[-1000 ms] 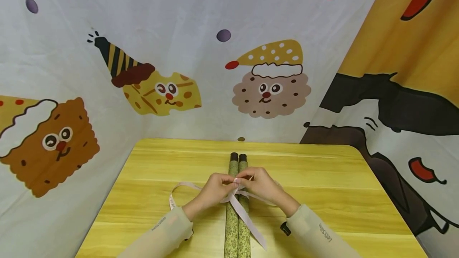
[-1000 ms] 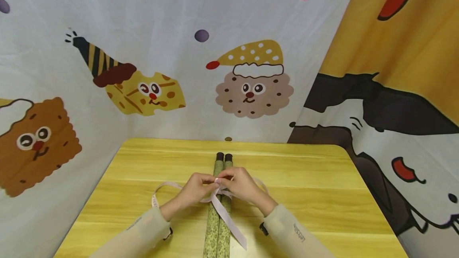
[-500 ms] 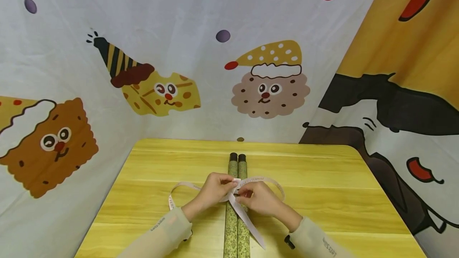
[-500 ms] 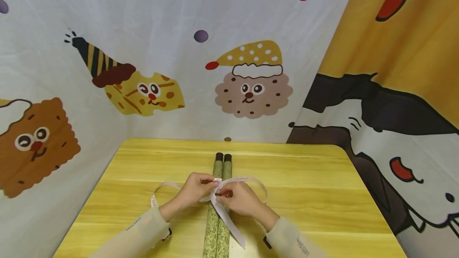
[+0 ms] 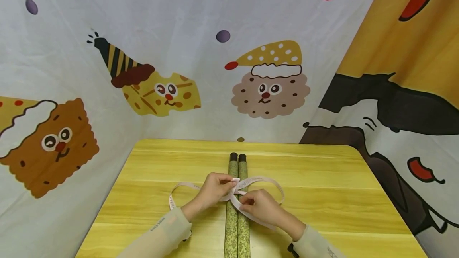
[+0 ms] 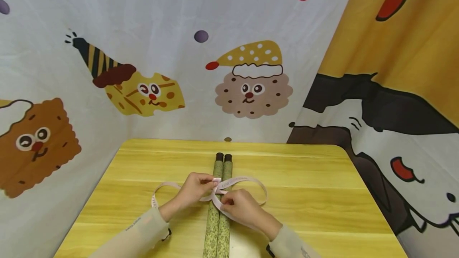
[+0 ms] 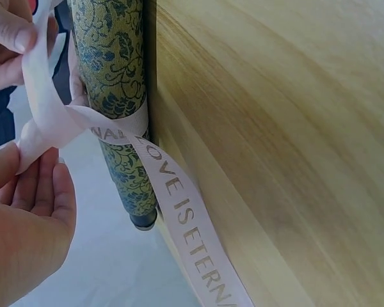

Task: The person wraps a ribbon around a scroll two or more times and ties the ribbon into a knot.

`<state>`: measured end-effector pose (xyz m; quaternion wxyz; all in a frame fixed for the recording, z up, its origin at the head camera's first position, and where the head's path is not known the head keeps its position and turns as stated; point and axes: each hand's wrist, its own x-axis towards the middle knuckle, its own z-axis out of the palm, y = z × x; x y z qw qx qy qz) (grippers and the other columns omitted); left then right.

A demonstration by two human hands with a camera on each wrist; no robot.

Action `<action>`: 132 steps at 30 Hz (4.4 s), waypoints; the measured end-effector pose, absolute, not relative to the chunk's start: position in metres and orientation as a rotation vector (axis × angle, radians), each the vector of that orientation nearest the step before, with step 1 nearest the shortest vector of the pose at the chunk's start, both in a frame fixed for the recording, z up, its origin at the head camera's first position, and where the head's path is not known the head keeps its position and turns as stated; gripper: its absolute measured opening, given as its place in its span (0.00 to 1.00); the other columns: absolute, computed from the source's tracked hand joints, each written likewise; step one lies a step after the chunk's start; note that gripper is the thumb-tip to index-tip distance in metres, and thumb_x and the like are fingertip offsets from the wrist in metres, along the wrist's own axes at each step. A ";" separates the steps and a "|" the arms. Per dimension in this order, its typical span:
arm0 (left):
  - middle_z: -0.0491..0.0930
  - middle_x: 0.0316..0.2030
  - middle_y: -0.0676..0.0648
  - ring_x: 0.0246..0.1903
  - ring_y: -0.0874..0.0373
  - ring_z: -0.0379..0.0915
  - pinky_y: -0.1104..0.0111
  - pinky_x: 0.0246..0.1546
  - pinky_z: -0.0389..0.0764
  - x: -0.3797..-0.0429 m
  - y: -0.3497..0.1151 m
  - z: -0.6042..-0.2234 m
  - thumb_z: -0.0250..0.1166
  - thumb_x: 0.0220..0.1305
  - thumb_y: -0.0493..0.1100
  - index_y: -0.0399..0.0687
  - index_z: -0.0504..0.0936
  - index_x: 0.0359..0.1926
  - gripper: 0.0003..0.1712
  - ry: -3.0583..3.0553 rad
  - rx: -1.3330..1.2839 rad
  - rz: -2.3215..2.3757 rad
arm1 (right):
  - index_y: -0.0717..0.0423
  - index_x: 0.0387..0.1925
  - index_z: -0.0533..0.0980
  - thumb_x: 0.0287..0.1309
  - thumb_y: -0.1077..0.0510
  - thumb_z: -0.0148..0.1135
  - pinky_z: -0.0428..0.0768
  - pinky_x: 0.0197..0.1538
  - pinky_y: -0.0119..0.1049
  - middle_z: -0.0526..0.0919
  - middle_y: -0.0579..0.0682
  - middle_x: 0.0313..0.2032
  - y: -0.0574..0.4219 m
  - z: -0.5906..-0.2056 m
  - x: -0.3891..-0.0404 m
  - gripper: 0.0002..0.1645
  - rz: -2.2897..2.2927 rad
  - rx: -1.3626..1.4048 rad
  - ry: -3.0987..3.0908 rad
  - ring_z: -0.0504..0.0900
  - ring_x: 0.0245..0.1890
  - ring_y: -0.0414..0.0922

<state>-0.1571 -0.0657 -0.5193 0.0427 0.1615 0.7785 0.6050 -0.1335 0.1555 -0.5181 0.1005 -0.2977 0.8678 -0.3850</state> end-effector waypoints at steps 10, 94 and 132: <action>0.89 0.40 0.38 0.37 0.50 0.85 0.58 0.37 0.89 -0.156 -0.066 -0.517 0.70 0.68 0.33 0.33 0.90 0.46 0.08 2.364 0.463 1.864 | 0.52 0.32 0.87 0.62 0.64 0.73 0.82 0.31 0.30 0.84 0.36 0.28 0.192 -0.513 -0.131 0.04 -1.156 -0.856 2.557 0.79 0.27 0.31; 0.90 0.41 0.39 0.38 0.52 0.88 0.51 0.41 0.88 -0.153 -0.073 -0.516 0.70 0.69 0.31 0.34 0.91 0.44 0.07 2.445 0.494 1.819 | 0.54 0.48 0.85 0.66 0.60 0.71 0.85 0.53 0.48 0.87 0.48 0.49 0.220 -0.511 -0.131 0.09 -0.782 -1.027 2.824 0.84 0.52 0.49; 0.90 0.41 0.38 0.38 0.49 0.87 0.54 0.41 0.88 -0.153 -0.074 -0.522 0.71 0.66 0.31 0.34 0.90 0.44 0.07 2.415 0.438 1.862 | 0.58 0.36 0.86 0.66 0.67 0.69 0.81 0.32 0.31 0.87 0.46 0.35 0.194 -0.528 -0.139 0.04 -1.056 -0.768 2.827 0.79 0.31 0.33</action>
